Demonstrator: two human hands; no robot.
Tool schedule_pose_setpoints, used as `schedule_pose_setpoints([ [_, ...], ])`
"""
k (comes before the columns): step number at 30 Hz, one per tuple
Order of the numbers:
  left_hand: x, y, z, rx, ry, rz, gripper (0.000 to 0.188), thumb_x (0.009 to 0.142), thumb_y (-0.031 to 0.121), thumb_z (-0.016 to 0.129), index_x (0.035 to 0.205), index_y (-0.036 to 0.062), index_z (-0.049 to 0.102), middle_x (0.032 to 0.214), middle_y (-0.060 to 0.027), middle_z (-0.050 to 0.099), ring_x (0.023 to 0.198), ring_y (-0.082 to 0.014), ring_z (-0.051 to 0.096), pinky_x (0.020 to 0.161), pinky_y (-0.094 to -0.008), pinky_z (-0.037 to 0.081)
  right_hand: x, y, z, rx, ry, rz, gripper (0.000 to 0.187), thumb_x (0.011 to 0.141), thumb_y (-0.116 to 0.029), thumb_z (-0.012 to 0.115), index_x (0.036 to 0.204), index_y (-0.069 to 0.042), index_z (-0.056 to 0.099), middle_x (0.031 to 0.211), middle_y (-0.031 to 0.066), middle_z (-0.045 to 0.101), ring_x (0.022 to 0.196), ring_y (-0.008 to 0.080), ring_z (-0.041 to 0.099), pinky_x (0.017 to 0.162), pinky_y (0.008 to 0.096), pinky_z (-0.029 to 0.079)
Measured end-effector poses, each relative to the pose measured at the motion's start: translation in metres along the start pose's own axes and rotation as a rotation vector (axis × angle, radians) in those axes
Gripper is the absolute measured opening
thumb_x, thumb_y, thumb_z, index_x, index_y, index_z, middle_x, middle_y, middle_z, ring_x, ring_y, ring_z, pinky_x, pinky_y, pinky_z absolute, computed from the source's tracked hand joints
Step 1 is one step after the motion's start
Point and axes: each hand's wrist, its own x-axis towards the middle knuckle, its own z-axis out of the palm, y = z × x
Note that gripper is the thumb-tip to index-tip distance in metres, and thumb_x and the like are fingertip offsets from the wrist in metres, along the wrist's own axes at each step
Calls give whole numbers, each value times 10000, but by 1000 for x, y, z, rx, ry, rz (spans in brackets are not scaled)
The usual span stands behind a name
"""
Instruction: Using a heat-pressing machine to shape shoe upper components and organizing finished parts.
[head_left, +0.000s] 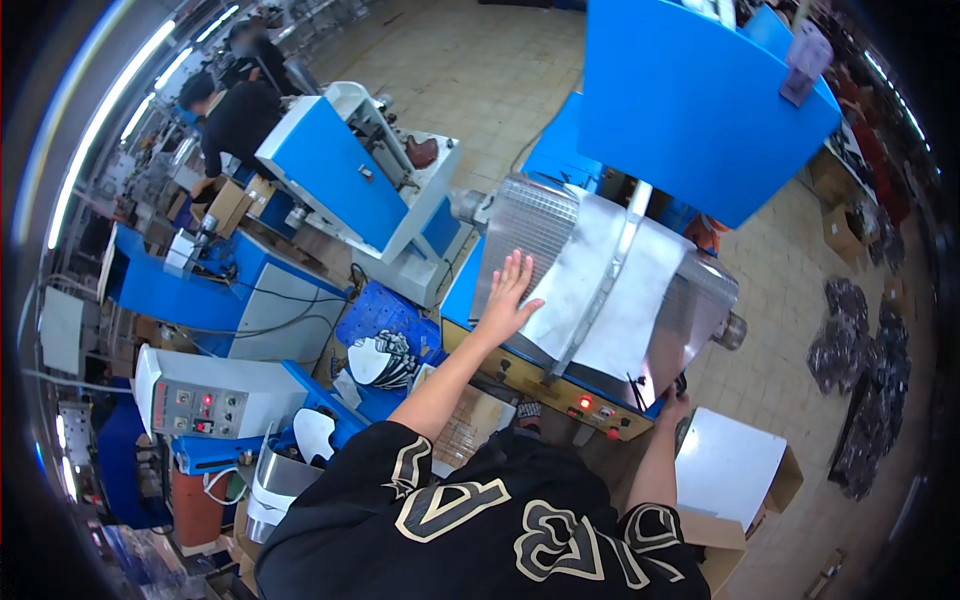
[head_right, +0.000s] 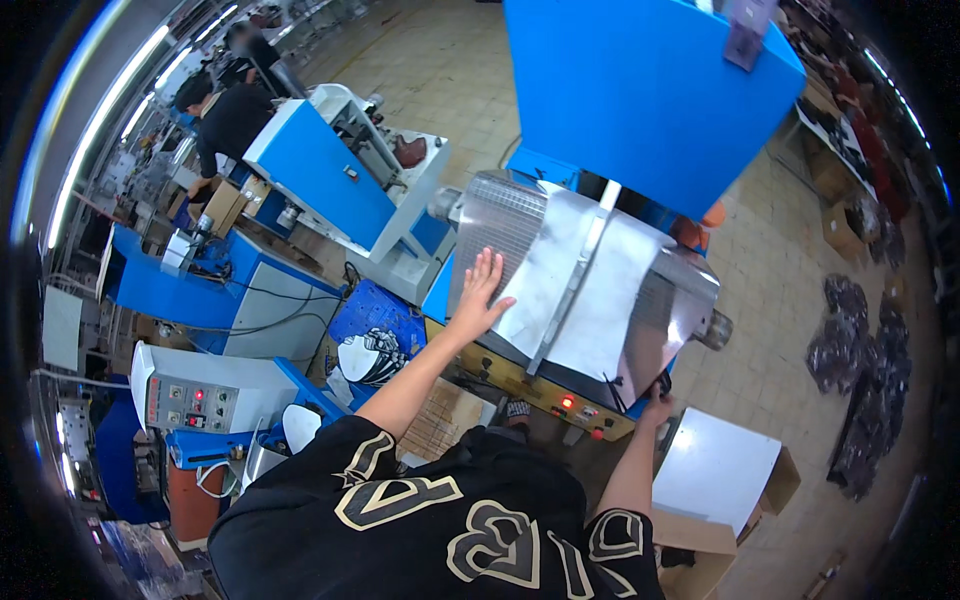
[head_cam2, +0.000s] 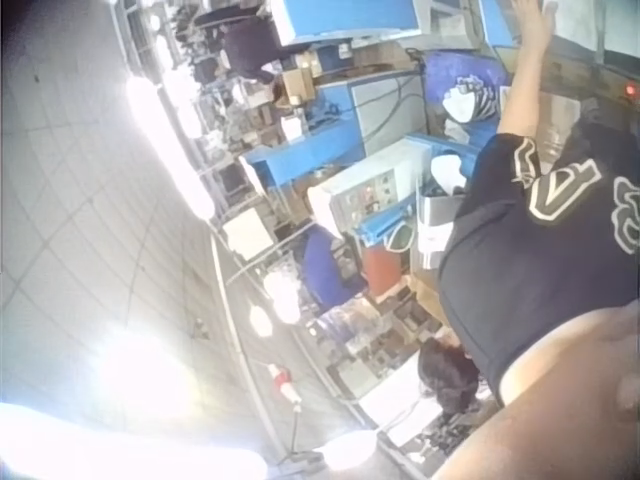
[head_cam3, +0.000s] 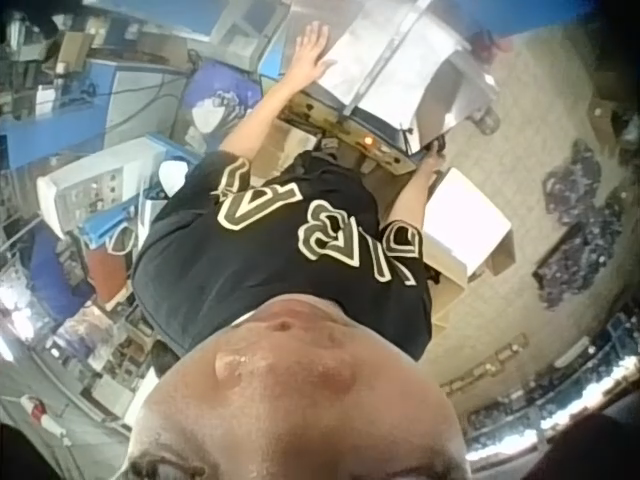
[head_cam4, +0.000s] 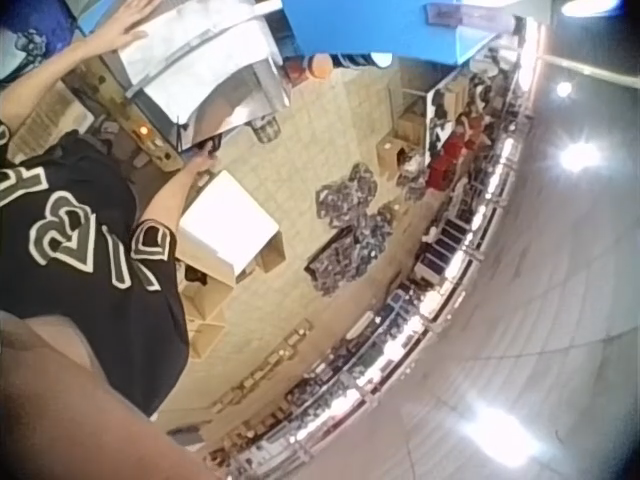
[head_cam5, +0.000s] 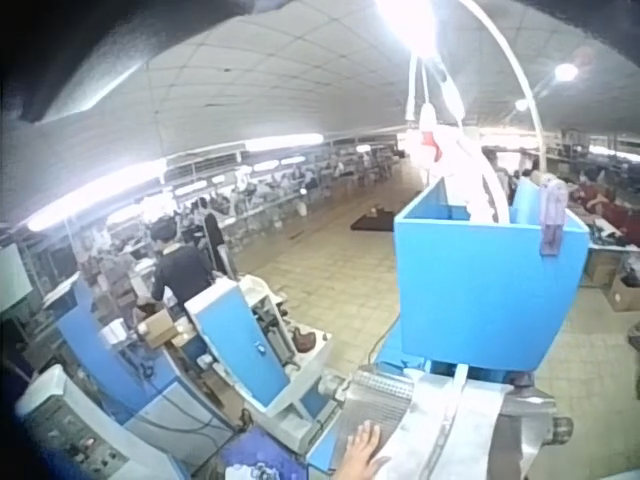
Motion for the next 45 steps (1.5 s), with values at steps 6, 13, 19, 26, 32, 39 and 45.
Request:
schedule_pose_setpoints([
  [6, -3, -12, 1, 102, 62, 10, 832, 904, 391, 596, 1545, 155, 120, 1602, -151, 55, 1478, -345, 36, 1147, -557, 60, -53, -73, 0, -112, 31, -102, 500, 763, -411, 773, 914, 55, 672, 849, 172, 700, 761, 244, 633, 756, 386, 476],
  [13, 3, -2, -8, -35, 41, -13, 792, 897, 336, 623, 1533, 156, 186, 1601, -142, 53, 1480, -305, 36, 1167, -483, 40, -92, -115, -26, 74, 50, -244, 256, 870, -177, 693, 864, 47, 571, 701, 99, 570, 653, 128, 448, 635, 293, 419],
  [19, -11, 70, -47, -393, 243, -149, 382, 1009, 187, 475, 1316, -35, 514, 1330, -182, 540, 1266, -241, 479, 1092, -369, 307, -141, -169, -80, 341, 103, -184, 182, 933, -143, 623, 954, 32, 578, 831, 23, 612, 761, 73, 504, 704, 239, 427],
  [26, -74, 210, -14, -490, -516, 191, 317, 884, 160, 651, 1155, -4, 624, 1116, -142, 667, 1040, -244, 634, 919, -345, 473, -225, -202, -138, 320, -65, -68, 158, 897, -126, 659, 855, -7, 564, 694, -51, 489, 649, 8, 429, 550, 215, 338],
  [32, -108, 237, 70, -450, -895, 397, 744, 729, 229, 785, 1345, 10, 429, 1219, -234, 581, 1125, -382, 577, 960, -425, 451, -278, -219, -131, 480, -436, -71, 102, 920, -90, 621, 936, 6, 591, 816, -17, 568, 723, 29, 482, 629, 230, 413],
  [39, -118, 203, 105, -521, -985, 17, 410, 858, 150, 705, 1195, -18, 543, 1003, -66, 632, 905, -140, 567, 828, -281, 465, -274, -181, -160, 628, -271, -36, 262, 999, -159, 491, 1088, 40, 637, 1008, 92, 684, 947, 136, 631, 878, 281, 487],
  [45, -130, 165, 129, -420, -923, 96, 453, 863, 181, 708, 1215, -35, 520, 1031, -101, 621, 936, -169, 574, 853, -300, 462, -282, -105, -219, 640, 238, 74, 238, 977, -131, 463, 1006, 18, 646, 853, 85, 670, 819, 127, 636, 752, 265, 510],
])
